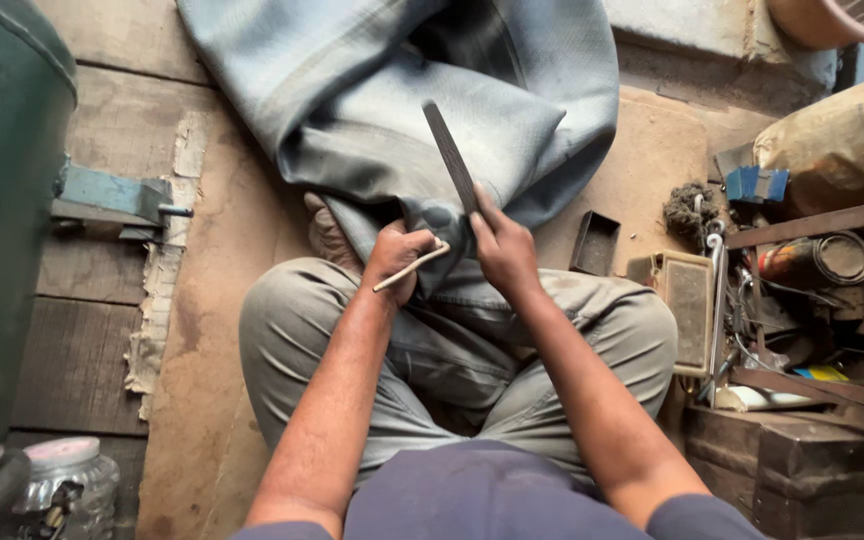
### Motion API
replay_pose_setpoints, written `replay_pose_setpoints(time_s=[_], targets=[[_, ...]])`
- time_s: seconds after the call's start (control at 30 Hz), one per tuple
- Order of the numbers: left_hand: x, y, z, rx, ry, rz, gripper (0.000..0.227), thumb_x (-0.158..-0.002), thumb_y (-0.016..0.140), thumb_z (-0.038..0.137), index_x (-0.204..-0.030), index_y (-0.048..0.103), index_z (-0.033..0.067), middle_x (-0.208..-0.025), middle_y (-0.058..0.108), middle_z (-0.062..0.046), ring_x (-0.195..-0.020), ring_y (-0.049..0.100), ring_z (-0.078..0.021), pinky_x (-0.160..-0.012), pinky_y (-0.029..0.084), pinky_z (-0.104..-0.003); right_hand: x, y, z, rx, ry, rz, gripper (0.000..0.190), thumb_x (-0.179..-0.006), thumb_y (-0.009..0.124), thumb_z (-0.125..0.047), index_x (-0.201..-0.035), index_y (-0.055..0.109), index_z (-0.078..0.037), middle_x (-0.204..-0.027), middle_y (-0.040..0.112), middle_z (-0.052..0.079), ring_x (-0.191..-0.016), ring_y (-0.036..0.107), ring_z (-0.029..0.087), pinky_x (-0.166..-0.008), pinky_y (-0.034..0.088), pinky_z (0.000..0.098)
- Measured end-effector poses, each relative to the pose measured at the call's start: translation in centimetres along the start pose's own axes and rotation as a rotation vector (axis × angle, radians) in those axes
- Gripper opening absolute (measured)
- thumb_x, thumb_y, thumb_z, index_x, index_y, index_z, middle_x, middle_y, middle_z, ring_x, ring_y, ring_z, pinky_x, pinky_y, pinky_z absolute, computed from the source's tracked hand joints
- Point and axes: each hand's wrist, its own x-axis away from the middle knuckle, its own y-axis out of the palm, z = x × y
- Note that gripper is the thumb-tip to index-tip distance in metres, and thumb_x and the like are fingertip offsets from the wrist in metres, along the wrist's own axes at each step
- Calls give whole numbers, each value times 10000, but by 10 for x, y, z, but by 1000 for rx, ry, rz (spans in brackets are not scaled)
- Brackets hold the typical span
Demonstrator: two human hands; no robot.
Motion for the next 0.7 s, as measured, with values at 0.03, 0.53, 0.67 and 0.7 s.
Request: replay_pose_setpoints(time_s=[0.03,0.53,0.67,0.7], targets=[[-2,-1,2,10,15,-7,255,-771,637,-15,-1011,660,-99,-843,682,-100,-716,660,-184,-676,552,-318,5,-8,0,-16,30,-7,441,-1035,596,-224,-1475,588,-192,-730,638,131,-620,582,120,-654,517,317],[-4,-6,-2,-106,62,-49,270,-783,620,-22,-1045,645,-84,-840,671,-105,-701,647,-195,-650,541,-333,-11,23,-15,-20,-170,27,452,-1040,621,-208,-1490,581,-194,-1150,729,254,-1004,705,121,-842,525,333],[-6,-2,-1,-43,76,-4,332,-751,607,-23,-1081,642,-40,-858,691,-58,-718,671,-167,-675,567,-310,19,-10,-6,-22,-16,-70,453,-1024,606,-234,-1475,565,-203,-1041,733,242,-808,606,99,-778,520,313],[-8,-2,-1,-35,79,-4,336,-743,614,-38,-1078,639,-54,-858,692,-65,-727,674,-172,-689,567,-307,39,-21,-7,-66,167,-157,499,-985,586,-242,-1481,536,-229,-983,738,214,-628,570,152,-695,521,309]])
